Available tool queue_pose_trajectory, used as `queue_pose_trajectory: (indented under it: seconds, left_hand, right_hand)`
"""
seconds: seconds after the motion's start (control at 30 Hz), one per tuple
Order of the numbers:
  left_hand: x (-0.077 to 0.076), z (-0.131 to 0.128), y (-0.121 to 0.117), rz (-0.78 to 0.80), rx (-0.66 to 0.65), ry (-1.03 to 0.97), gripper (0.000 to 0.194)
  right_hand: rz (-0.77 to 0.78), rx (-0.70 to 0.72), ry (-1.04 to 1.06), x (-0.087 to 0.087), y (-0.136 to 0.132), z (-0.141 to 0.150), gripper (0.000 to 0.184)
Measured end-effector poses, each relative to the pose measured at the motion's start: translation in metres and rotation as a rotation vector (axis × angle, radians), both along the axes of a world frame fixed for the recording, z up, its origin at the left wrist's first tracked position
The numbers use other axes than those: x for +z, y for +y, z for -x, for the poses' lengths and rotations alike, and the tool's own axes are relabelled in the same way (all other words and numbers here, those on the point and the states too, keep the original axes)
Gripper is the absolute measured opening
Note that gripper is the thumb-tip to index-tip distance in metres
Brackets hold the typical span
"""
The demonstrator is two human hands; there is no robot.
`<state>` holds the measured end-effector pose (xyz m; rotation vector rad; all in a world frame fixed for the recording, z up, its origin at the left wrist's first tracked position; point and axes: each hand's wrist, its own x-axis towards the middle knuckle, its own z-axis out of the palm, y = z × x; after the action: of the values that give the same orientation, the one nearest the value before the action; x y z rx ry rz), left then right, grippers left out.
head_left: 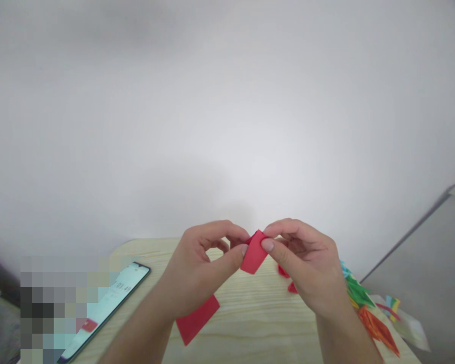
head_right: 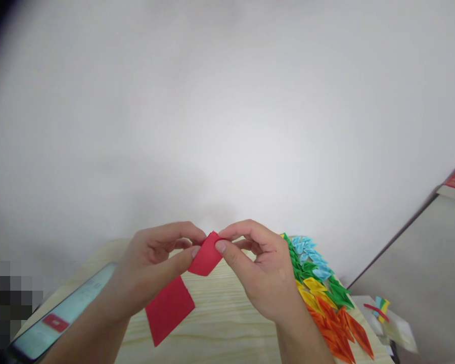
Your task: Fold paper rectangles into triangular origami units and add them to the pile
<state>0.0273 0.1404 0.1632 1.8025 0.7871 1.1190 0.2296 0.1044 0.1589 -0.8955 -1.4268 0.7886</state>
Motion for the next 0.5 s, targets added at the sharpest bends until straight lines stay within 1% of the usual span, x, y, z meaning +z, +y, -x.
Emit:
queue_pose_trajectory:
  seconds: [0.2, 0.33, 0.4, 0.5]
  left_hand:
    - [-0.0004, -0.0078, -0.0036, 0.005, 0.062, -0.033, 0.013]
    - [-0.0009, -0.0098, -0.0055, -0.044, 0.090, -0.060, 0.011]
    - [-0.0002, -0.0100, -0.0061, -0.071, 0.087, -0.055, 0.010]
    - [0.0016, -0.0098, -0.0073, -0.105, 0.072, -0.032, 0.012]
  right_hand:
    - [-0.061, 0.027, -0.012, -0.0010, -0.0005, 0.0009, 0.012]
    - [-0.078, 0.036, -0.012, 0.0008, -0.0007, 0.0008, 0.007]
    - [-0.074, 0.026, -0.005, 0.0012, -0.0008, 0.0007, 0.006]
    - [-0.028, -0.013, 0.001, 0.0014, -0.0019, 0.0008, 0.005]
